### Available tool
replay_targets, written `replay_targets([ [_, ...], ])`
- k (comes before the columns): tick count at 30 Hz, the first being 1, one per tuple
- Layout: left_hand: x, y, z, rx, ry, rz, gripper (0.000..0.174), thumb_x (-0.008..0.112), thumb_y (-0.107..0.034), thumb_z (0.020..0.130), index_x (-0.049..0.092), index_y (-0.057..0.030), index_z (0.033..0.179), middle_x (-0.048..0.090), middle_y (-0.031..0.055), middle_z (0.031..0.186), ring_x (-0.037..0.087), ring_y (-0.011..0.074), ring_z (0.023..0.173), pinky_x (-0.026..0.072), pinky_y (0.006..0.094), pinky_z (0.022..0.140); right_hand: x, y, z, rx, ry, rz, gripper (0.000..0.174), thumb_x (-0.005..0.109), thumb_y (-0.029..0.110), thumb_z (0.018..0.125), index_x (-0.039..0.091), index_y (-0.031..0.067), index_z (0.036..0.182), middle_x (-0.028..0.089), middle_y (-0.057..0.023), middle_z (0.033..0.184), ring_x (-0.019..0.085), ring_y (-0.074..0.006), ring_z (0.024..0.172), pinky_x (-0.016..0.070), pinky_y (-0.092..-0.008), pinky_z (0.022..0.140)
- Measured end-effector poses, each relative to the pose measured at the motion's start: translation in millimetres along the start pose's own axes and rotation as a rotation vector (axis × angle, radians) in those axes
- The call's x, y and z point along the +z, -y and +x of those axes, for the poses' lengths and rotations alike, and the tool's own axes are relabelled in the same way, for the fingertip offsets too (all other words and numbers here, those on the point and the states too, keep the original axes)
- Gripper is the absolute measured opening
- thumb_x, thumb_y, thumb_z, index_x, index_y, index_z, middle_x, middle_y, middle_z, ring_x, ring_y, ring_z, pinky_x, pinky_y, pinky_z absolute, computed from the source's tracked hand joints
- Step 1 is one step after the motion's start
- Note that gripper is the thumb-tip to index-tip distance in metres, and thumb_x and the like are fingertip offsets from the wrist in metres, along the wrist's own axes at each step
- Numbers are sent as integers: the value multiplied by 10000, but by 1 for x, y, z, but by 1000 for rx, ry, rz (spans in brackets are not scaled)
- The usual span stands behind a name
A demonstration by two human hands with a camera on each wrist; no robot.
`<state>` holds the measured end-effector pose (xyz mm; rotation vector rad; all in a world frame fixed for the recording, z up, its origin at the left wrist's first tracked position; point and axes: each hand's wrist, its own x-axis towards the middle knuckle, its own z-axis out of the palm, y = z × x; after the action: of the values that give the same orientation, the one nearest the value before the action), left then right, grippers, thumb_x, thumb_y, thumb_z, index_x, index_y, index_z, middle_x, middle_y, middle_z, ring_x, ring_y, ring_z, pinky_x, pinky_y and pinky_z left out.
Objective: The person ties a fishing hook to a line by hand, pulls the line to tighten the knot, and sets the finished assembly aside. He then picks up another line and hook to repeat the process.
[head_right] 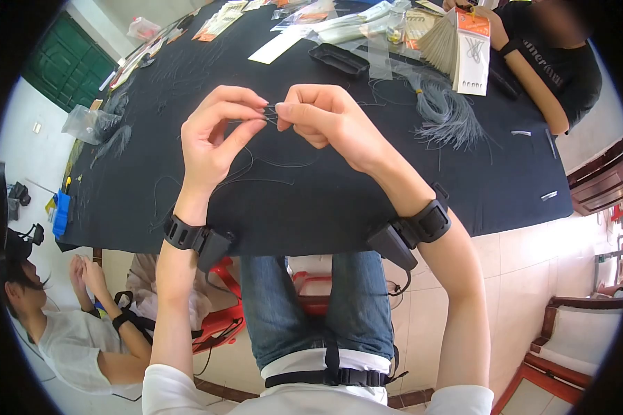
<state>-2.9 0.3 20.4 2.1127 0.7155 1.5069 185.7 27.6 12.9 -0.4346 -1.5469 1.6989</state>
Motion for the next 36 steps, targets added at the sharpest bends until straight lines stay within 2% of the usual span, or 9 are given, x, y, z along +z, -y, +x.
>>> replay_targets([
  [6,1,-3,1,66,29,117,109,646,41,696,643,-17,788,616,50,890,602,124,732,484,229,659,2,2,-1,6,17,-7,236,527,197,864,522,21,708,294,82,506,210,-14,445,147,-216,420],
  [27,1,-3,-1,59,47,94,113,638,55,695,631,-15,784,616,56,853,582,115,699,470,217,619,4,4,-2,15,52,-35,236,535,200,863,526,27,703,316,82,511,224,-10,449,157,-212,421],
  [36,2,1,-2,-49,18,-31,94,626,56,717,616,-7,786,610,59,850,551,94,679,441,204,618,3,0,-1,47,23,-28,241,532,224,869,540,23,735,290,90,506,216,-10,442,140,-210,413],
])
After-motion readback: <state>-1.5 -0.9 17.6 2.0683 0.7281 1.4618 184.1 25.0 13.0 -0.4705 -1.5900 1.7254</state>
